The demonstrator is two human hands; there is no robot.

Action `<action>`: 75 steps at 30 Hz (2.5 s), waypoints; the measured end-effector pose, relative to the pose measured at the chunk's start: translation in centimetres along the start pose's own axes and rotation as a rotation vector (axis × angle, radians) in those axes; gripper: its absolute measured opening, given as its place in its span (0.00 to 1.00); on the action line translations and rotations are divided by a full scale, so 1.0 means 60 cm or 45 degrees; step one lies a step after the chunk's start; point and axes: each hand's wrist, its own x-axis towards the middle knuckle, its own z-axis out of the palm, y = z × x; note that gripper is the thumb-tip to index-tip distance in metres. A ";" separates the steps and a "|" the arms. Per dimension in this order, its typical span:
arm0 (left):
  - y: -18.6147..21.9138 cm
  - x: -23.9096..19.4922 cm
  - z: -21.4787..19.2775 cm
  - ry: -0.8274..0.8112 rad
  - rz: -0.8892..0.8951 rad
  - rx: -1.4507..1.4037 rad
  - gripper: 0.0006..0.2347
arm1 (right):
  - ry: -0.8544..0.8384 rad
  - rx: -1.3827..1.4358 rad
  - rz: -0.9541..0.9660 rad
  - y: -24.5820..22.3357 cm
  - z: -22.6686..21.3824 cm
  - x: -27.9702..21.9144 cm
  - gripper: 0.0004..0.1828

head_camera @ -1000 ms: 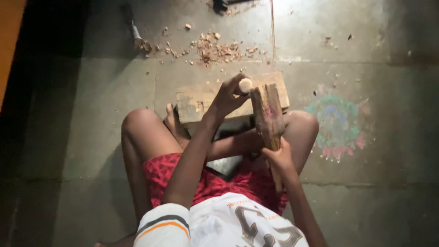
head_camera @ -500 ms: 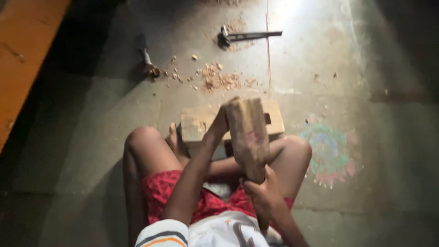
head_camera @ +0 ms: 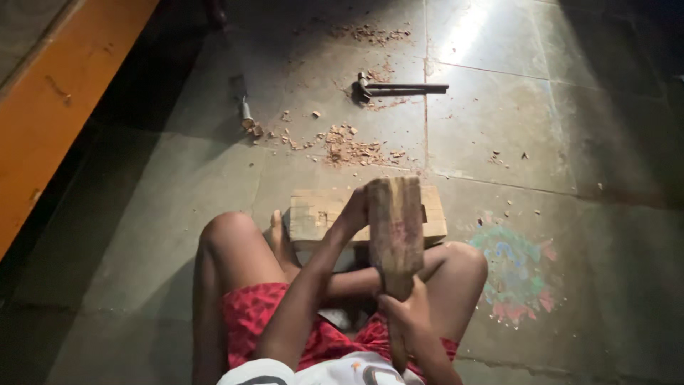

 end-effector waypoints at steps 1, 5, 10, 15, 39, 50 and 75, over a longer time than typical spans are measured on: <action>-0.011 0.006 -0.007 0.050 0.132 0.261 0.18 | 0.004 0.064 -0.008 -0.012 -0.011 0.005 0.23; -0.053 0.032 -0.008 0.249 0.455 0.687 0.19 | 0.355 -0.371 -0.764 -0.133 -0.027 -0.042 0.26; -0.035 0.042 0.000 0.334 0.533 0.684 0.16 | 0.553 -0.335 -0.666 -0.253 -0.022 -0.054 0.15; -0.026 0.030 -0.011 0.134 -0.175 -0.745 0.15 | 0.224 -0.347 -0.377 -0.203 0.017 -0.033 0.17; 0.204 -0.128 0.114 0.178 0.772 0.824 0.08 | 0.619 -0.525 0.291 0.086 -0.080 -0.050 0.26; 0.226 0.128 -0.006 0.548 0.045 0.252 0.08 | 0.564 -0.719 0.061 0.163 -0.132 -0.030 0.32; 0.209 0.091 0.041 0.957 0.486 0.589 0.07 | 0.468 -0.375 0.315 0.084 -0.090 -0.046 0.26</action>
